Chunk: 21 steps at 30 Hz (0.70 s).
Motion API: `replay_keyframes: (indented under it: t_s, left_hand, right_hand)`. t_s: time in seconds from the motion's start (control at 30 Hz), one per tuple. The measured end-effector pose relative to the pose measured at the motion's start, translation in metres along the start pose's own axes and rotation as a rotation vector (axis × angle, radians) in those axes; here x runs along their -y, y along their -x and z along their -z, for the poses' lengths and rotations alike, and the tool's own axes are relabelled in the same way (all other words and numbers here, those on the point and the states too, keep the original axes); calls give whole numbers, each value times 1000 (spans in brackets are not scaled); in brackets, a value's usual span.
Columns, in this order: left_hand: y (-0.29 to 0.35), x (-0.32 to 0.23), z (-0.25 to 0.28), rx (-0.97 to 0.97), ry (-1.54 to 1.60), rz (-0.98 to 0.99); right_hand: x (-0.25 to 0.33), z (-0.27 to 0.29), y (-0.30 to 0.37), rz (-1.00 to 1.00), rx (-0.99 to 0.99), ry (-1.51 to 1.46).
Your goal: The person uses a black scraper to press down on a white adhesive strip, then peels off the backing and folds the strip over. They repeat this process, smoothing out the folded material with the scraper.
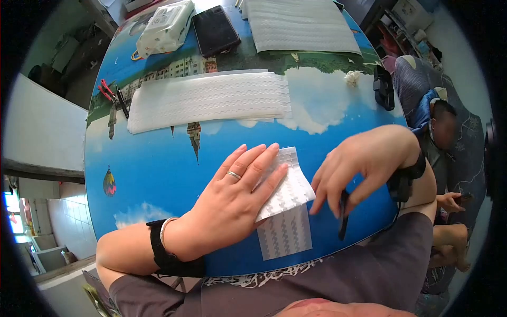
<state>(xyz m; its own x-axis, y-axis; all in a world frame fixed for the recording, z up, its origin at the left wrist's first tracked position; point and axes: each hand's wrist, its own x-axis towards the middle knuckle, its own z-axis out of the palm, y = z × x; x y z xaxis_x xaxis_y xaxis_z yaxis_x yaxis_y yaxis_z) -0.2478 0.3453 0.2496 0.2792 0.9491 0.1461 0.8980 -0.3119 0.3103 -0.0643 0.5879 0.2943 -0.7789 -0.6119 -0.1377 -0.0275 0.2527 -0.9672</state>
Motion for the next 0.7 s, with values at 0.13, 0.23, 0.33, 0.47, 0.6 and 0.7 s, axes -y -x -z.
replay_keyframes:
  t_s: [0.13, 0.23, 0.33, 0.47, 0.6, 0.7]
  left_hand:
    - [-2, 3, 3, 8, 80, 5]
    - [-3, 0, 8, -2, 49, -15]
    - [0, -7, 12, -31, -19, -44]
    - [5, -11, 9, -14, -48, -85]
    - [6, -13, 5, 20, -35, -71]
    - [5, -12, 1, 6, -21, -74]
  right_hand:
    - [-5, -13, -14, 79, 68, 173]
    - [-3, -14, -15, -41, 102, 174]
    - [-4, -14, -14, -49, 105, 172]
    - [-4, -13, -16, -78, 117, 160]
    - [-5, -12, -17, -78, 127, 136]
    - [-5, -13, -17, -76, 127, 116]
